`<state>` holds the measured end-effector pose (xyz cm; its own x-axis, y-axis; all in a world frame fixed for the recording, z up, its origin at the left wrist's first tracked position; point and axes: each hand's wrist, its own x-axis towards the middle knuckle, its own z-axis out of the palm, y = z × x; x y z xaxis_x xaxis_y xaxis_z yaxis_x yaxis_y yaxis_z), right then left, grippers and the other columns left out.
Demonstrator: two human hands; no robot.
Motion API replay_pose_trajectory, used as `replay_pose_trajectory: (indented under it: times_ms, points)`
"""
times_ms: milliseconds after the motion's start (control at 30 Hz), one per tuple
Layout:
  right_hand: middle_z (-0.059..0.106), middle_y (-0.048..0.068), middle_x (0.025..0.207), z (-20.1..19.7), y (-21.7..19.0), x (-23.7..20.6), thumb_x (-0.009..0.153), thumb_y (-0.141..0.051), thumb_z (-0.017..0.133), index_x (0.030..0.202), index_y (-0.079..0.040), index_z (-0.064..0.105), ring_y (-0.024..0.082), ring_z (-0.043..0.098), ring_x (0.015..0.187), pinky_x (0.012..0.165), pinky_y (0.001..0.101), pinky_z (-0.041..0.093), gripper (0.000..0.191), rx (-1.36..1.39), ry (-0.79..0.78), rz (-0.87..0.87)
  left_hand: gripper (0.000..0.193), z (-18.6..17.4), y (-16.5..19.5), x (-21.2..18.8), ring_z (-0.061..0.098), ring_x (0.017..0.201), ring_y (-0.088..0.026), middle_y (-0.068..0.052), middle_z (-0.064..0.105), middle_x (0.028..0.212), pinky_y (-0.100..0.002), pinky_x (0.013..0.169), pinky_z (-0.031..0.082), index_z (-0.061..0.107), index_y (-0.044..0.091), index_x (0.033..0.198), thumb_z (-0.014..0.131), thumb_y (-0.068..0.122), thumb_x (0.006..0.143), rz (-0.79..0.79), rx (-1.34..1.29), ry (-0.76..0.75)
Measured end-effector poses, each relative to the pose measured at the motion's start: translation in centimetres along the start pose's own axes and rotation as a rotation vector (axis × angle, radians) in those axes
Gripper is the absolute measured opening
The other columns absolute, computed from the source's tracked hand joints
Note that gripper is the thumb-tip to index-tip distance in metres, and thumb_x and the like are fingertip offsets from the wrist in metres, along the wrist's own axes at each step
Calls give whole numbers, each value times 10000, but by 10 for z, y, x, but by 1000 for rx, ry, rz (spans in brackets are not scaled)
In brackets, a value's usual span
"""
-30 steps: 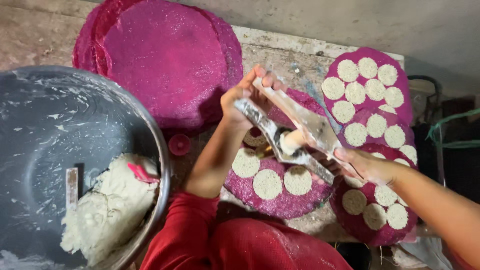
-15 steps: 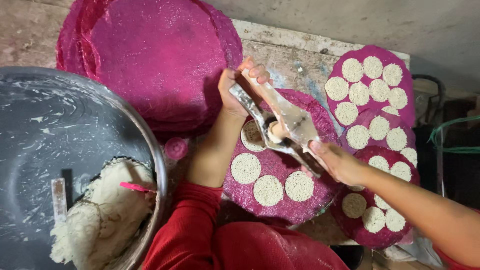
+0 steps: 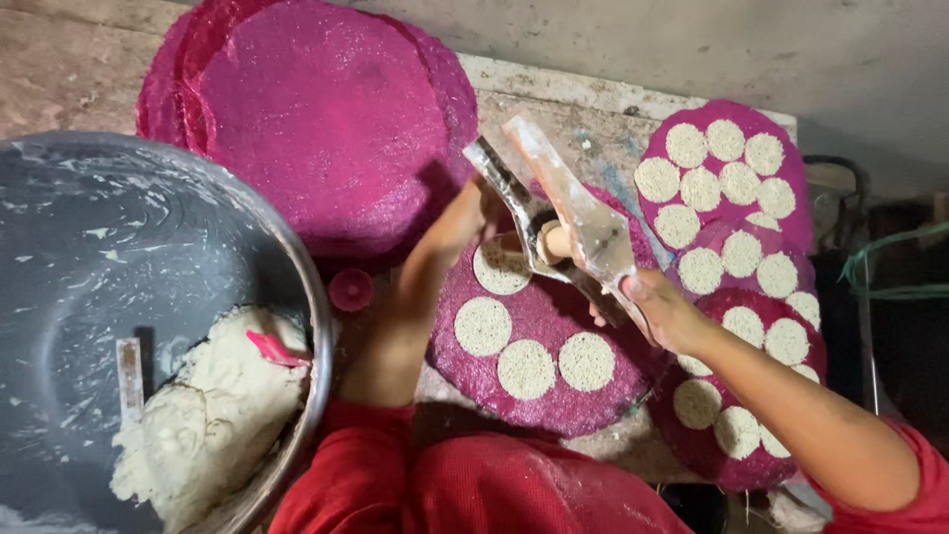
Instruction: The person scoops rice dough from a large basin into a handheld press and squeezes the press to extrude round rice cakes onto pink mesh trays. They refill the press with dough, press out discs one at a time, and occasionally reposition a ring and rotate the tray to make space for more discs.
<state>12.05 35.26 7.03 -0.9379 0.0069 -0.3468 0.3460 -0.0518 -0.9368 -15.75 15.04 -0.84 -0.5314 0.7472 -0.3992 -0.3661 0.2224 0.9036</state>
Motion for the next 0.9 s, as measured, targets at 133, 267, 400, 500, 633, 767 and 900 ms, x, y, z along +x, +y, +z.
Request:
replay_pose_trajectory:
  times_ms: [133,267,400,500,633,767,900]
  points:
    - [712,152,1015,11,13,6,951,-701,527,1176,58,627,245,696,932,884,402,569,798,64,63,-77,411,6,-30,-34,563,704,-124,-82,623,898,-281,593,503,399,35,1387,383,265,1047,184,258,61]
    - [673,121,1073,27,17,0,874,-834,462,1331,-9,540,209,665,978,886,389,558,946,79,108,-236,740,21,-36,-95,676,738,-143,-104,751,1065,-284,635,582,267,52,1630,564,64,953,765,680,130]
    - [650,138,1083,49,25,-17,847,-907,444,1352,-11,498,241,646,969,882,443,560,1030,259,201,-379,614,31,-27,-123,722,726,-173,-17,782,1224,-285,649,566,408,168,1592,568,92,1005,439,866,287]
    - [642,146,1105,68,40,-30,835,-943,432,1370,19,506,272,638,992,925,467,540,1104,389,247,-487,760,36,-19,-119,614,1126,-307,-128,627,1409,-404,957,513,381,100,1555,742,225,897,604,918,406]
    - [646,144,1111,82,63,-45,804,-979,404,1429,20,493,277,629,1023,965,458,519,1182,477,329,-592,1107,44,-13,-104,328,1414,-384,-191,344,1561,-566,1167,238,247,53,1554,878,433,728,330,1057,287]
    - [635,157,1125,80,74,-62,776,-987,417,1442,27,473,282,618,1043,998,450,497,1215,493,407,-610,1192,50,-12,-99,333,1407,-382,-214,350,1546,-586,1170,202,161,46,1587,875,459,727,259,1167,254]
    - [622,167,1192,75,79,-80,722,-991,443,1453,43,443,290,602,1079,1018,461,479,1267,497,497,-572,1180,50,-8,-104,363,1391,-371,-222,402,1506,-595,1183,193,168,38,1596,876,453,749,279,1159,265]
